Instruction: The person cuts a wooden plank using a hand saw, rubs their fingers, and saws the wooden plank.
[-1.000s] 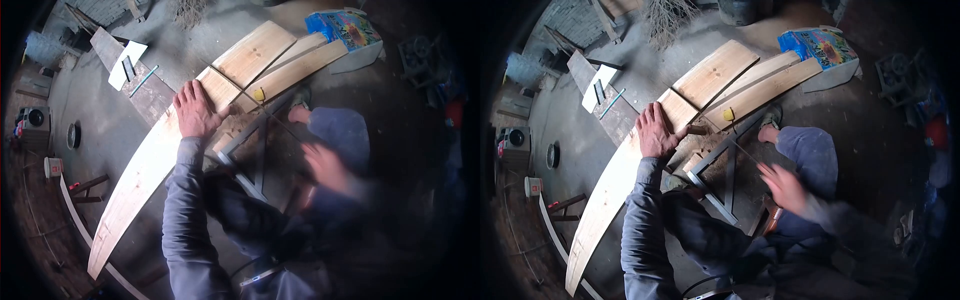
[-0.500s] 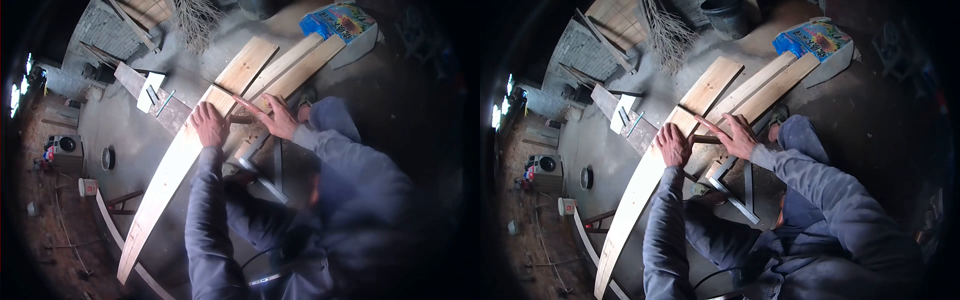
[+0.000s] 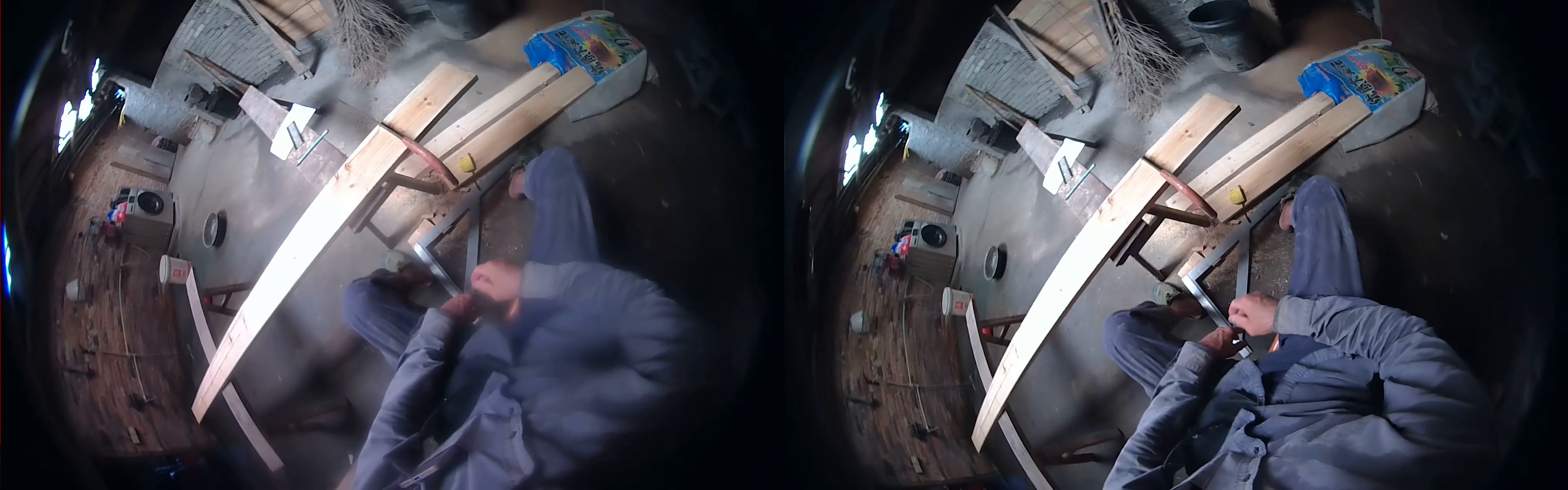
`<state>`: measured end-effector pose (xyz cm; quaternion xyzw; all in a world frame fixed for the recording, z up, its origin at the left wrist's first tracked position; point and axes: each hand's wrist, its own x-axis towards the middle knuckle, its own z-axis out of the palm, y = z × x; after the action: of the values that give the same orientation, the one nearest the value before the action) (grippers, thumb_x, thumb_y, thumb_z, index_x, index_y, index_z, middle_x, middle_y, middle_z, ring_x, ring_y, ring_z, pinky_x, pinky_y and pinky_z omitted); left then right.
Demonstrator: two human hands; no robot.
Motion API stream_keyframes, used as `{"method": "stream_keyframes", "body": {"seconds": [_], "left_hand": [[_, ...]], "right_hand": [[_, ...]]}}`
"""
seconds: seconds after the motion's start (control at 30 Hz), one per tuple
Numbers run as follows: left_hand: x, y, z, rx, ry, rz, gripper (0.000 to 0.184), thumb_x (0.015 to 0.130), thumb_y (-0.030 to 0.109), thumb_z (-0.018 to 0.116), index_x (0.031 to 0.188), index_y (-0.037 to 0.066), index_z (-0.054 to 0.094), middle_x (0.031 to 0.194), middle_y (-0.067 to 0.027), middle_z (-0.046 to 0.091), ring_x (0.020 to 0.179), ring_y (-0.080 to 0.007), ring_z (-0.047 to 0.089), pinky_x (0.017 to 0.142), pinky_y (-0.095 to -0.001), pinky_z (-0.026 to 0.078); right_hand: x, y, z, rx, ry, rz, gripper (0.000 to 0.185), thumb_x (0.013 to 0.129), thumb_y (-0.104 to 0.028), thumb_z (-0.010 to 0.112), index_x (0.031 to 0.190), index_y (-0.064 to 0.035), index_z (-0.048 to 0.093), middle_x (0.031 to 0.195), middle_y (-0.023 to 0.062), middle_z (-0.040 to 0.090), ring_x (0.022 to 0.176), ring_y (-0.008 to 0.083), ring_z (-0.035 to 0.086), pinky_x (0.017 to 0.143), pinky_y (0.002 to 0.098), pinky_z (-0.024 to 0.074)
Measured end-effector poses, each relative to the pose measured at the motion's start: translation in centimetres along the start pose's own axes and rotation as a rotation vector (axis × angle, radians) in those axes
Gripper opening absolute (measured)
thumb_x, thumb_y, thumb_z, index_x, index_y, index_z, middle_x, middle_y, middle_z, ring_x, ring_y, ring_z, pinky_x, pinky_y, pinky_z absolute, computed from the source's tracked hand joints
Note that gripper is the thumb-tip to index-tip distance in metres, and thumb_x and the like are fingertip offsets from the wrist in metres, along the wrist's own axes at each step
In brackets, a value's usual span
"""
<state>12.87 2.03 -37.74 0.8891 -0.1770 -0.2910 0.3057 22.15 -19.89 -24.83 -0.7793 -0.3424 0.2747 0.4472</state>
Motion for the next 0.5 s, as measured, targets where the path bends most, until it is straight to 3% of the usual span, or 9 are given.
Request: {"method": "stream_keyframes", "body": {"seconds": [0.07,0.1,0.17,0.23,0.27,0.37,0.43,0.5], "left_hand": [[0.9,-6.8,6.4,-0.183,0.237,0.142,0.031,0.092,0.027,0.07,0.118,0.012,0.069,0.104,-0.017,0.074,0.098,-0.0343,0.071,0.083,-0.0442,0.056],[1.1,-4.9,3.7,-0.273,0.052,0.13,0.023,0.09,0.025,0.07,0.111,0.016,0.07,0.11,-0.014,0.072,0.103,-0.0322,0.069,0.084,-0.0423,0.056],[2.3,-4.8,2.1,-0.099,0.102,0.121,0.023,0.086,0.024,0.07,0.107,0.016,0.071,0.103,-0.0139,0.074,0.097,-0.0353,0.071,0.08,-0.0438,0.057],[2.7,-2.4,0.0,0.181,0.241,0.043,0.022,0.087,0.026,0.069,0.105,0.015,0.072,0.097,-0.016,0.075,0.093,-0.0379,0.072,0.077,-0.0464,0.057],[1.7,1.5,-2.1,0.214,0.277,-0.008,0.022,0.087,0.027,0.069,0.105,0.014,0.072,0.095,-0.0171,0.074,0.091,-0.0391,0.072,0.076,-0.0476,0.057],[1.5,3.3,-3.3,0.175,0.315,-0.099,0.022,0.089,0.029,0.067,0.103,0.013,0.072,0.093,-0.0196,0.074,0.09,-0.0411,0.072,0.075,-0.0507,0.057],[1.9,3.0,-3.2,0.078,0.301,-0.019,0.024,0.09,0.03,0.066,0.104,0.011,0.071,0.096,-0.0211,0.073,0.093,-0.0426,0.071,0.077,-0.0525,0.056],[1.9,4.0,-3.5,0.055,0.255,-0.08,0.028,0.087,0.028,0.069,0.106,0.006,0.07,0.1,-0.0234,0.073,0.096,-0.0434,0.07,0.081,-0.0521,0.056]], "right_hand": [[-1.1,-1.5,0.7,-0.027,-0.19,-0.053,0.025,0.094,-0.025,0.065,0.099,-0.0016,0.071,0.092,0.0212,0.073,0.092,0.0402,0.072,0.081,0.0486,0.0558],[-1.1,-1.6,1.2,-0.127,-0.251,-0.111,0.024,0.093,-0.025,0.065,0.098,-0.0016,0.071,0.091,0.0217,0.073,0.092,0.0415,0.071,0.08,0.05,0.0553],[-1.0,-1.4,1.8,-0.284,-0.333,-0.196,0.025,0.093,-0.025,0.067,0.095,-0.0007,0.069,0.09,0.0227,0.072,0.092,0.0445,0.07,0.079,0.0528,0.054],[-0.9,-1.4,1.5,-0.227,-0.206,-0.168,0.019,0.091,-0.021,0.065,0.094,-0.0026,0.069,0.09,0.0212,0.073,0.092,0.0423,0.071,0.081,0.0505,0.0547],[-0.3,-0.6,1.6,-0.216,-0.155,-0.145,0.017,0.091,-0.02,0.065,0.094,-0.0037,0.07,0.09,0.0203,0.073,0.092,0.0406,0.071,0.081,0.0488,0.0552],[0.2,-0.2,0.2,-0.076,-0.14,-0.09,0.018,0.088,-0.021,0.067,0.093,-0.0058,0.074,0.088,0.0169,0.074,0.085,0.034,0.074,0.078,0.0441,0.0564],[0.8,1.6,0.9,-0.2,-0.145,-0.082,0.022,0.089,-0.021,0.064,0.092,-0.0023,0.073,0.091,0.0225,0.073,0.088,0.0409,0.072,0.08,0.0484,0.0563],[1.3,3.5,1.7,-0.351,-0.167,-0.069,0.025,0.088,-0.021,0.061,0.093,0.0015,0.072,0.094,0.0283,0.071,0.095,0.0477,0.069,0.083,0.0544,0.0552]]}}
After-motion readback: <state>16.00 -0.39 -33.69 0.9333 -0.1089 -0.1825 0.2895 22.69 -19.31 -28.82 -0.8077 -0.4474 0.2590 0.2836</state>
